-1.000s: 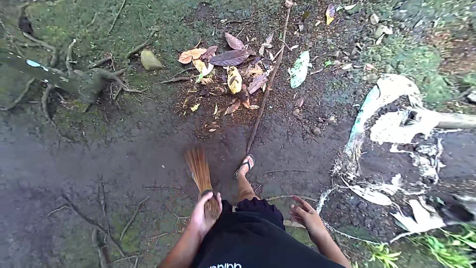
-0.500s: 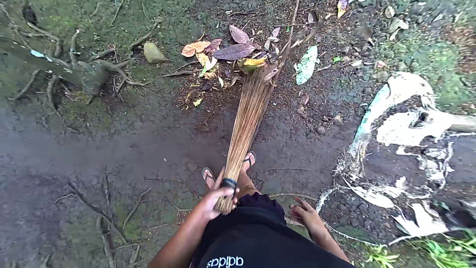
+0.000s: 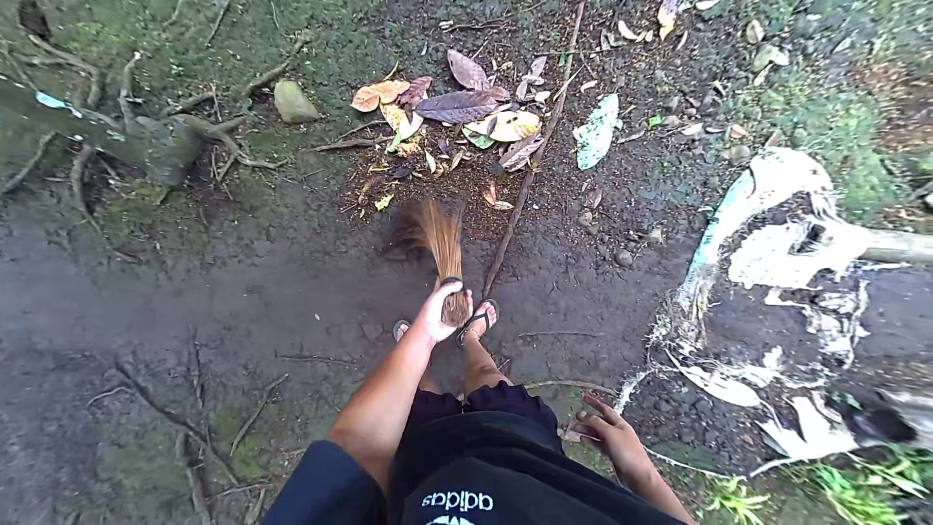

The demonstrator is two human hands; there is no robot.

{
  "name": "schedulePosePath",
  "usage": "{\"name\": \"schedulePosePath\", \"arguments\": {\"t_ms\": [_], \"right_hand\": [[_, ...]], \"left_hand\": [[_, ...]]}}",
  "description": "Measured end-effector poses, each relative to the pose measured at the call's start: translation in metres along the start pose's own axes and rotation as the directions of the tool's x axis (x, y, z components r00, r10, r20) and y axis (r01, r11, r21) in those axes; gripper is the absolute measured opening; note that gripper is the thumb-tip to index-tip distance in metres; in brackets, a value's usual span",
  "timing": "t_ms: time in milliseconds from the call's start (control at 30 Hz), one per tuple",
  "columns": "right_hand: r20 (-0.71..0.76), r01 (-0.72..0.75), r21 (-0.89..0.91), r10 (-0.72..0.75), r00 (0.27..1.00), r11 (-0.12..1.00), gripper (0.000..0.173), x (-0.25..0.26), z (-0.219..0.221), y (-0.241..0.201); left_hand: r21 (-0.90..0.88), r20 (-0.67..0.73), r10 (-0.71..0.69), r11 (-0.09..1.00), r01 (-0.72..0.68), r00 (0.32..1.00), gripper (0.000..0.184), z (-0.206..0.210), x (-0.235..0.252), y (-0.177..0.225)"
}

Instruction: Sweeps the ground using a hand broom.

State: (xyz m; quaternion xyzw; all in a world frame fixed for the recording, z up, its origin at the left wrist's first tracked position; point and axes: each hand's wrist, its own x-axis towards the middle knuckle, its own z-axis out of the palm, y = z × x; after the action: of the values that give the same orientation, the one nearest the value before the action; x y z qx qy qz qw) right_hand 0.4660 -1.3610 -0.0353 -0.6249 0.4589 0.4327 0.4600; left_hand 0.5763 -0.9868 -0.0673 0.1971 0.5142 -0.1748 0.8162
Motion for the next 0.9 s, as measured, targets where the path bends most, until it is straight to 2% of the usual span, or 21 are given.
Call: {"name": "schedulePosePath", "arguments": {"t_ms": [67, 133, 200, 267, 300, 400, 433, 533, 600, 667, 767, 833, 900], "right_hand": [[0.018, -0.012, -0.013, 0.012, 1.000, 1.000, 0.047, 0.001, 0.006, -0.006], [0.042, -0.003, -0.023, 0.004, 0.999, 1.000, 0.047, 0.004, 0.013, -0.016], [0.063, 0.011, -0.032, -0.009, 0.998, 0.999, 0.046, 0.003, 0.019, -0.023], [0.076, 0.025, -0.031, -0.022, 0.997, 0.999, 0.046, 0.002, 0.023, -0.030], [0.081, 0.028, -0.031, -0.025, 0.996, 0.999, 0.046, 0.002, 0.025, -0.033], [0.081, 0.040, -0.025, -0.037, 0.996, 0.999, 0.046, 0.005, 0.026, -0.034], [0.078, 0.047, -0.022, -0.045, 0.996, 0.999, 0.046, 0.005, 0.026, -0.034], [0.090, 0.069, -0.026, -0.066, 0.994, 0.997, 0.047, 0.005, 0.032, -0.036], [0.141, 0.093, -0.067, -0.083, 0.987, 0.993, 0.049, 0.000, 0.043, -0.040], [0.228, 0.142, -0.097, -0.117, 0.967, 0.985, 0.052, -0.005, 0.059, -0.051], [0.455, 0.207, -0.044, -0.165, 0.875, 0.977, 0.059, -0.021, 0.095, -0.072], [0.634, 0.200, 0.045, -0.183, 0.751, 0.979, 0.067, -0.034, 0.122, -0.088], [0.774, 0.121, 0.098, -0.152, 0.615, 0.988, 0.071, -0.050, 0.148, -0.099]], "left_hand": [[0.123, 0.046, -0.002, 0.992, -0.004, 0.999, 0.056, -0.030, -0.039, -0.013], [0.208, 0.072, 0.018, 0.978, -0.033, 0.997, 0.083, -0.062, -0.091, -0.024], [0.233, 0.052, 0.025, 0.972, -0.037, 0.998, 0.101, -0.079, -0.141, -0.036], [0.163, -0.024, 0.060, 0.985, -0.055, 0.998, 0.098, -0.083, -0.167, -0.047], [0.107, -0.082, 0.078, 0.992, -0.069, 0.994, 0.088, -0.081, -0.168, -0.050], [-0.082, -0.291, 0.090, 0.990, -0.118, 0.952, 0.030, -0.068, -0.118, -0.037], [-0.124, -0.302, 0.092, 0.983, -0.134, 0.949, 0.028, -0.064, -0.089, -0.026], [-0.076, -0.204, 0.100, 0.990, -0.117, 0.974, 0.027, -0.020, -0.013, 0.009], [0.072, -0.056, 0.066, 0.995, -0.062, 0.996, 0.042, 0.010, 0.014, 0.018], [0.204, 0.056, 0.011, 0.979, -0.022, 0.998, 0.060, 0.019, 0.017, 0.019], [0.260, 0.102, 0.007, 0.965, -0.034, 0.995, 0.074, -0.009, -0.030, 0.004], [0.248, 0.118, 0.021, 0.968, -0.050, 0.993, 0.080, -0.027, -0.076, -0.010], [0.304, 0.085, 0.048, 0.950, -0.072, 0.995, 0.075, -0.031, -0.125, -0.028]]}}
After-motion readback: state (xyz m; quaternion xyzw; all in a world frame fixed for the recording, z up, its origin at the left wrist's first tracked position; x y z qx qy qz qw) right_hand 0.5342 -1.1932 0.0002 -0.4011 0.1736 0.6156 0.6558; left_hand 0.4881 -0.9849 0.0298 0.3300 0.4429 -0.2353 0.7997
